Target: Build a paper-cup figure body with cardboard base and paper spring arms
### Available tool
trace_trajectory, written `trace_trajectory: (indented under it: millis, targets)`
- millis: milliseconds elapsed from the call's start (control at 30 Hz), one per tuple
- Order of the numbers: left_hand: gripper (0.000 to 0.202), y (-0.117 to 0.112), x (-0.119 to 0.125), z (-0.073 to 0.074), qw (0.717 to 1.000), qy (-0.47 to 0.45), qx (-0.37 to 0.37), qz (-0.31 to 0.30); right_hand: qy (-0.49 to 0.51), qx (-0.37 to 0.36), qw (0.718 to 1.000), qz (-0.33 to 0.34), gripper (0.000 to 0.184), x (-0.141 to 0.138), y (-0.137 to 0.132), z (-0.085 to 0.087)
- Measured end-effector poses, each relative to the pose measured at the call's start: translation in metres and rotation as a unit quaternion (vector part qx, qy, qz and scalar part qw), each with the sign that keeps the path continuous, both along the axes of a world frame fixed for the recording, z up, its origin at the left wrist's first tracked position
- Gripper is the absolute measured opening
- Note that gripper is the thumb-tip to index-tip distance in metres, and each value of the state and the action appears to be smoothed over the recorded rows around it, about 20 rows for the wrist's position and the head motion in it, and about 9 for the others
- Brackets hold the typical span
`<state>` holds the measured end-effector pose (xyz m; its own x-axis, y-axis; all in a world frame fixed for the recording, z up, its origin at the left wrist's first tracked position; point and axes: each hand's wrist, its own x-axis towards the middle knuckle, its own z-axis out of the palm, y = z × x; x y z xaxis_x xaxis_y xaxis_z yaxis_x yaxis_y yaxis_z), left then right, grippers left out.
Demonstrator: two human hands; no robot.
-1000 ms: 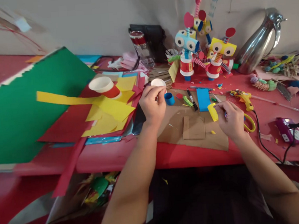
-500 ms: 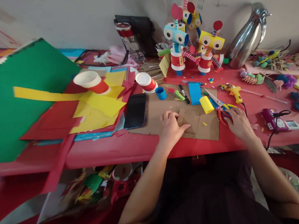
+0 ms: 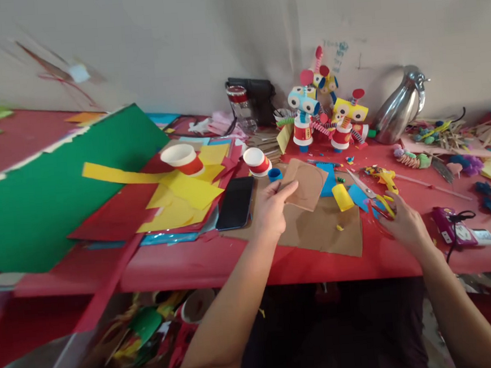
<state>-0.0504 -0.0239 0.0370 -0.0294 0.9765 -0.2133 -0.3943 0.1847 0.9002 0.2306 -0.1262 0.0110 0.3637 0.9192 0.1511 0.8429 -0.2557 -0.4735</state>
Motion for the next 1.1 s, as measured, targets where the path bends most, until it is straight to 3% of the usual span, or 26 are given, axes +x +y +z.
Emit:
trace_trajectory:
  millis: [67,167,267,367,433,567,867,1100]
  targets:
    - [0.037,0.021,0.004,0.005,1.0,-0.007,-0.002,0.028,0.038,0.051,0.998,-0.002,0.068,-0.007,0.001,0.011]
    - [0.035,0.047,0.01,0.007,0.995,-0.033,0.002,0.095,0.193,0.114,0.97,0.092,0.075,-0.027,0.012,0.031]
    - [0.038,0.058,0.01,0.008,0.988,-0.081,0.016,0.133,0.355,0.081,0.914,0.177,0.067,-0.054,0.034,0.046]
    - [0.047,0.053,0.005,0.008,0.987,-0.115,0.04,0.107,0.441,0.02,0.872,0.213,0.052,-0.076,0.054,0.047]
    - [0.049,0.047,0.002,0.009,0.989,-0.117,0.048,0.078,0.482,-0.023,0.846,0.224,0.052,-0.085,0.059,0.041]
    - [0.046,0.035,0.006,0.01,0.994,-0.097,0.037,0.037,0.534,-0.072,0.815,0.214,0.059,-0.089,0.054,0.028]
    - [0.035,0.023,0.01,0.011,0.999,-0.017,-0.01,-0.037,0.606,-0.131,0.767,0.165,0.061,-0.087,0.053,0.023]
    - [0.03,0.021,0.008,0.013,0.999,0.018,-0.012,-0.047,0.607,-0.149,0.76,0.178,0.061,-0.09,0.053,0.026]
